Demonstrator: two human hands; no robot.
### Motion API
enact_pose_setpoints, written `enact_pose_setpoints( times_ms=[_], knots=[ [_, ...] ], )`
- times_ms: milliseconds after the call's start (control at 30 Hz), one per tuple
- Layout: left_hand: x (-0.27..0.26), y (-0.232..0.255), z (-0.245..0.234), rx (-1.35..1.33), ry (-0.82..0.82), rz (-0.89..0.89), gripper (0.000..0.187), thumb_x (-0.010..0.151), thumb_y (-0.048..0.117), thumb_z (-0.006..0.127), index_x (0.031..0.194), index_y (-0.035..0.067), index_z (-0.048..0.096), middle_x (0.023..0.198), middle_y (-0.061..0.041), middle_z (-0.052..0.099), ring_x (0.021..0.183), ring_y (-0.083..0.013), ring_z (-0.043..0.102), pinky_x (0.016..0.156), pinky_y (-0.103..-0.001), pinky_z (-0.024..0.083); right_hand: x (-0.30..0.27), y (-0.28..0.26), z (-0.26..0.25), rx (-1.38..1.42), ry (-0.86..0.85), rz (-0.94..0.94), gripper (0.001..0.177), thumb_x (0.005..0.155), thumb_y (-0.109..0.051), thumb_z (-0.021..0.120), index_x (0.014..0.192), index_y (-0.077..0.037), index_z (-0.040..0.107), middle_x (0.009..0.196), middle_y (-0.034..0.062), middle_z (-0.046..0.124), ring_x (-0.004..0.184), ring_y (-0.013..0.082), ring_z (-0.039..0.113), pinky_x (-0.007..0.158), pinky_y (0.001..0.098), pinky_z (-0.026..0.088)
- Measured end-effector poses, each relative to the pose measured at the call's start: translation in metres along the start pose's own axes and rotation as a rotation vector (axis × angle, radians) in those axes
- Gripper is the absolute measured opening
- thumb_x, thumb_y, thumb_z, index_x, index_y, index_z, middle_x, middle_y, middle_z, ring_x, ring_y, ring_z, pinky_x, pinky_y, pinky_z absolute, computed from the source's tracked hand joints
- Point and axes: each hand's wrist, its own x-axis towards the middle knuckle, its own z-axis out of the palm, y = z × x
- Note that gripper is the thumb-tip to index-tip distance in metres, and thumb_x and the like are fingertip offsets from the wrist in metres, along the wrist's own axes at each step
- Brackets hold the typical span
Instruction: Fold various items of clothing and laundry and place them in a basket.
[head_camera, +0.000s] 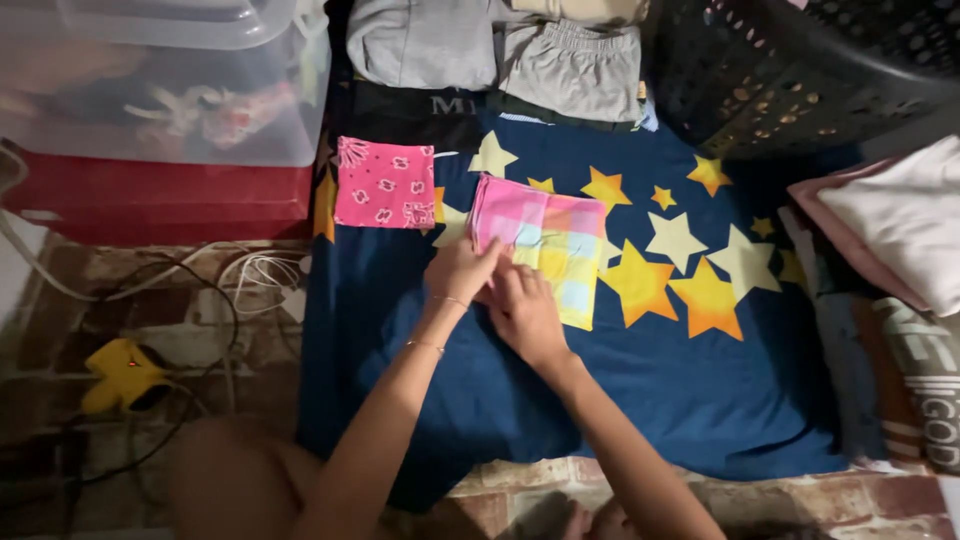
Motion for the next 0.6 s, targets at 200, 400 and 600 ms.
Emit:
enact_pose_setpoints(
  times_ms=[200,400,600],
  knots=[
    [0.039,-0.038,0.043,0.144,0.165,0.158,0.025,0.091,0.031,0.058,0.094,0.013,0.074,0.093,-0.018,0.074,0.088,-0.0417,0.072,0.077,-0.054,0.056,-0.037,0.007,-0.049,-0.194,0.201,0.08,0.056,0.077,-0.021,0.081,0.124,0.0,0.059,0.125,0.0199,0.061,0.112,0.0417,0.056,0.095,0.051,0.043],
    [0.045,-0.047,0.029,0.115,0.129,0.129,0.023,0.095,0.025,0.058,0.104,0.006,0.068,0.106,-0.022,0.073,0.101,-0.0436,0.069,0.087,-0.053,0.054,-0.075,0.037,-0.049,-0.1,0.283,0.327,0.041,0.084,-0.015,0.078,0.122,-0.007,0.065,0.112,0.0178,0.059,0.101,0.0371,0.059,0.087,0.0451,0.051],
    [0.031,-0.041,0.019,0.14,-0.057,0.159,0.075,0.075,0.012,0.072,0.143,0.006,0.041,0.111,-0.031,0.062,0.1,-0.0483,0.063,0.086,-0.051,0.053,-0.077,0.036,-0.045,-0.12,0.275,0.377,0.031,0.089,-0.006,0.071,0.119,-0.007,0.066,0.103,0.0158,0.06,0.085,0.0348,0.063,0.072,0.0429,0.055]
  ],
)
